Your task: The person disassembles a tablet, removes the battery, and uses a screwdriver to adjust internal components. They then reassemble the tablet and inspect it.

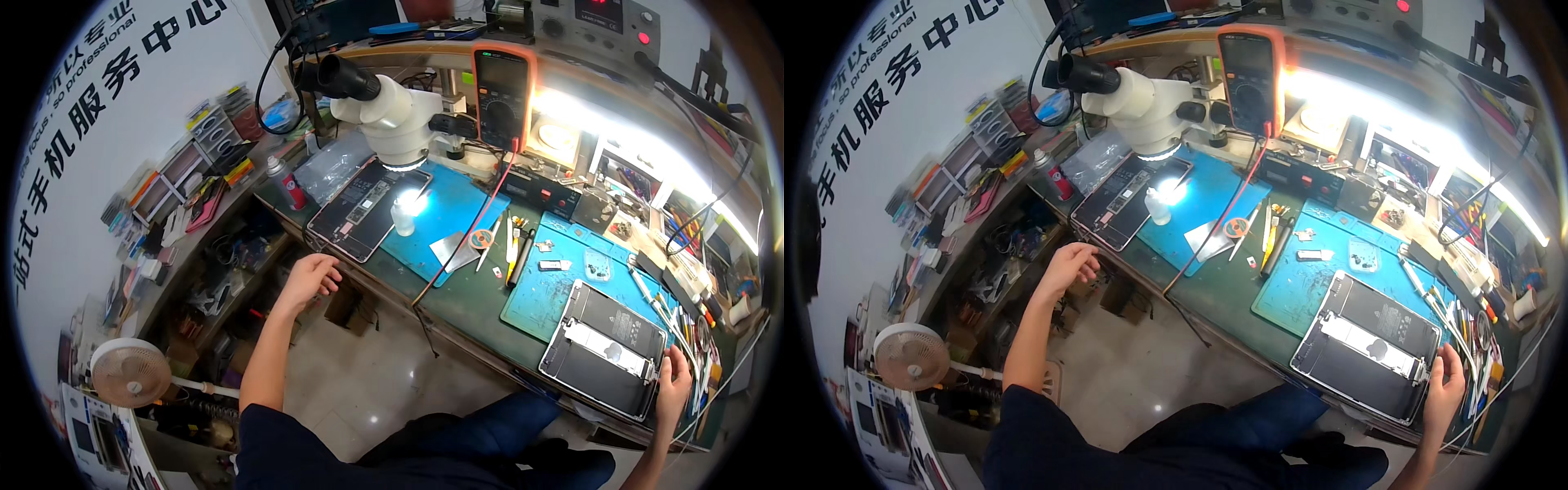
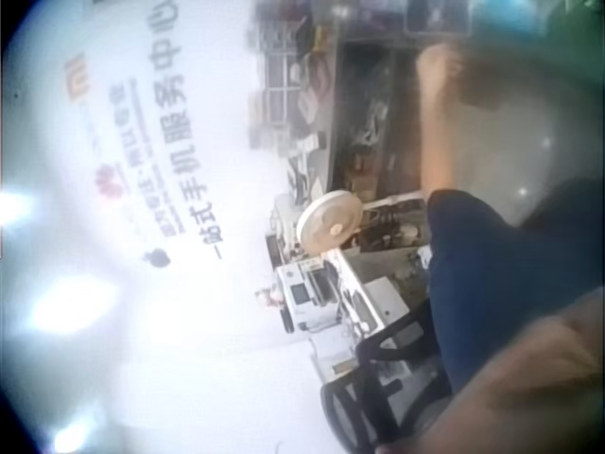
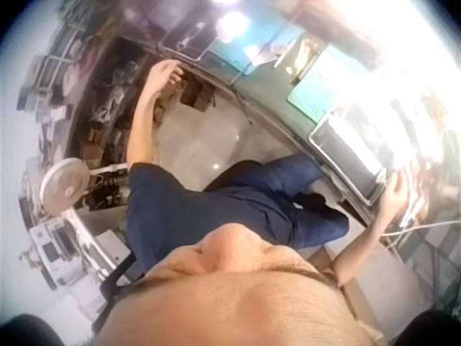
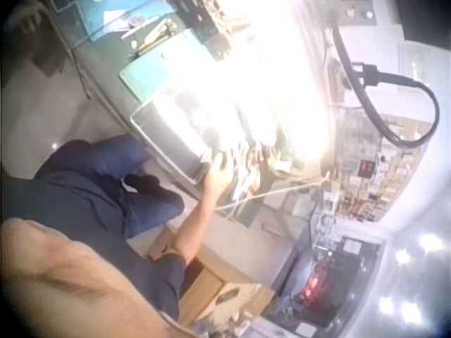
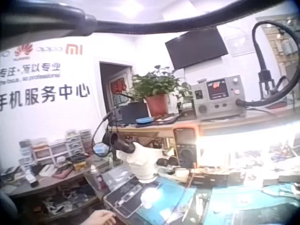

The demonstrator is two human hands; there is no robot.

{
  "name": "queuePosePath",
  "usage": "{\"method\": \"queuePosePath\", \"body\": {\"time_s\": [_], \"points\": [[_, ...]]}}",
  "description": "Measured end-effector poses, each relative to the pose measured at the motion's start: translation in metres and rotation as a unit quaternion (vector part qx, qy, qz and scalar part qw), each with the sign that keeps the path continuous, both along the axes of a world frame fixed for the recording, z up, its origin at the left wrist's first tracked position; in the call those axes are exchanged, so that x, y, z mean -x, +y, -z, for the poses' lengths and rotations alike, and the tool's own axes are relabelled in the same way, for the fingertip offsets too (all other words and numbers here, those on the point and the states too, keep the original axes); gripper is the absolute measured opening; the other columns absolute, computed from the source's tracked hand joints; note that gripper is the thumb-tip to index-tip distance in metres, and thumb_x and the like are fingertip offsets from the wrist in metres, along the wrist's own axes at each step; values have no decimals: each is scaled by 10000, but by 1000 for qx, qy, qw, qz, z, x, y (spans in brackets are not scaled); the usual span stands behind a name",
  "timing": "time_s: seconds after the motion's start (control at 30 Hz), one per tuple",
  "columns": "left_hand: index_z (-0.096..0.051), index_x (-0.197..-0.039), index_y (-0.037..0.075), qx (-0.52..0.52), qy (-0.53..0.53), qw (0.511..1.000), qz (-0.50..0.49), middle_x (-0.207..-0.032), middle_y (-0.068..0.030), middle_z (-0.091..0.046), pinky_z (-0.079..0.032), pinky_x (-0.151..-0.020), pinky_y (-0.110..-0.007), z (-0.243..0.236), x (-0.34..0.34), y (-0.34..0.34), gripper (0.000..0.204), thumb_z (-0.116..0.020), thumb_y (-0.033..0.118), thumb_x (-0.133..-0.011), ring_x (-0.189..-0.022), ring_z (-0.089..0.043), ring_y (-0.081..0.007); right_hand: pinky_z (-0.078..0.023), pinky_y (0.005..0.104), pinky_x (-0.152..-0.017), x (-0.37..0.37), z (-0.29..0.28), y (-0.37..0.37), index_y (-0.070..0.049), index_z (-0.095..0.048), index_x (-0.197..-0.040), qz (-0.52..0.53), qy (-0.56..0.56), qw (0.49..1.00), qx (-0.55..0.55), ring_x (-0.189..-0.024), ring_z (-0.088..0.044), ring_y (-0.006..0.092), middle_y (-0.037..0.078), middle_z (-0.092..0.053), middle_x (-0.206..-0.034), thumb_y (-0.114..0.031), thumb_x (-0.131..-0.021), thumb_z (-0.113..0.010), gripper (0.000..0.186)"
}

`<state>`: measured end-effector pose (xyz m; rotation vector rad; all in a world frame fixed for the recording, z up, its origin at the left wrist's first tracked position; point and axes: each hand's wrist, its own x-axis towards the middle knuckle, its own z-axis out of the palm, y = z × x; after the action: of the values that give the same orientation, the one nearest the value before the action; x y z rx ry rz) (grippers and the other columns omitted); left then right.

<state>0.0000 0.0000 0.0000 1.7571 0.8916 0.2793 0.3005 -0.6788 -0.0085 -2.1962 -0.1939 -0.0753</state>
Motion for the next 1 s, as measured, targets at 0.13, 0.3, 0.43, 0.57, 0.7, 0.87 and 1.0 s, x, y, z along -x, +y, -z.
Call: {"method": "queuePosePath", "body": {"time_s": [0.13, 0.3, 0.43, 0.57, 0.7, 0.87, 1.0], "points": [[-640, -1168, 19, 36, -63, 994, -83, -974, -55, -711, -519, -583, -244, -8, -7, -11, 373, -625, 375, -1058, -731, -680, -121, -483, 344, -1051, 6, 6, 1, 35, -594, -1414, -15, -45, 999, 7, -1174, -653, 217, 156, -689, -1310, -121, -1049, -599, 397], [-645, -1047, 41, 105, -54, 983, -140, -902, -30, -678, -486, -546, -203, -13, -26, -7, 450, -662, 489, -1017, -659, -635, -96, -507, 342, -991, 11, 12, 5, 21, -613, -1395, -6, -57, 998, 9, -1100, -667, 215, 148, -707, -1246, -132, -1024, -636, 402], [-643, -994, 54, 96, -4, 987, -132, -838, -30, -657, -449, -466, -207, 5, -50, -4, 507, -696, 558, -971, -607, -619, -102, -529, 350, -758, 30, -9, 4, 24, -656, -1279, 27, -101, 980, 172, -814, -645, 227, 142, -685, -954, -118, -949, -688, 360], [-660, -937, 89, 180, -62, 978, -84, -808, -17, -652, -521, -572, -251, 14, -44, 25, 246, -695, 323, -1002, -665, -632, -129, -551, 439, -791, 35, -20, 19, -6, -675, -1259, 48, -99, 971, 214, -845, -708, 350, 206, -727, -947, -124, -899, -707, 381], [-673, -964, 61, 247, -116, 944, -184, -854, -5, -675, -580, -649, -245, 24, -18, 27, 168, -695, 222, -1007, -726, -644, -121, -568, 419, -824, 23, -35, 19, -6, -748, -1049, 33, -20, 976, 213, -880, -739, 335, 181, -758, -914, -257, -861, -749, 313], [-640, -1064, -14, 384, -161, 893, -169, -978, -83, -711, -630, -706, -241, 0, -29, 45, 165, -677, 132, -995, -812, -708, -164, -561, 408, -574, -3, -69, 18, 27, -746, -771, -22, 181, 952, 246, -568, -709, 290, 156, -658, -580, -345, -812, -778, 376], [-605, -999, -18, 514, -225, 805, -193, -889, -90, -661, -623, -640, -224, 4, -50, 60, 150, -660, 122, -1010, -714, -668, -158, -551, 354, -608, -23, -46, -2, 35, -750, -835, -37, 216, 956, 193, -628, -675, 194, 136, -700, -715, -380, -808, -804, 419]]}}
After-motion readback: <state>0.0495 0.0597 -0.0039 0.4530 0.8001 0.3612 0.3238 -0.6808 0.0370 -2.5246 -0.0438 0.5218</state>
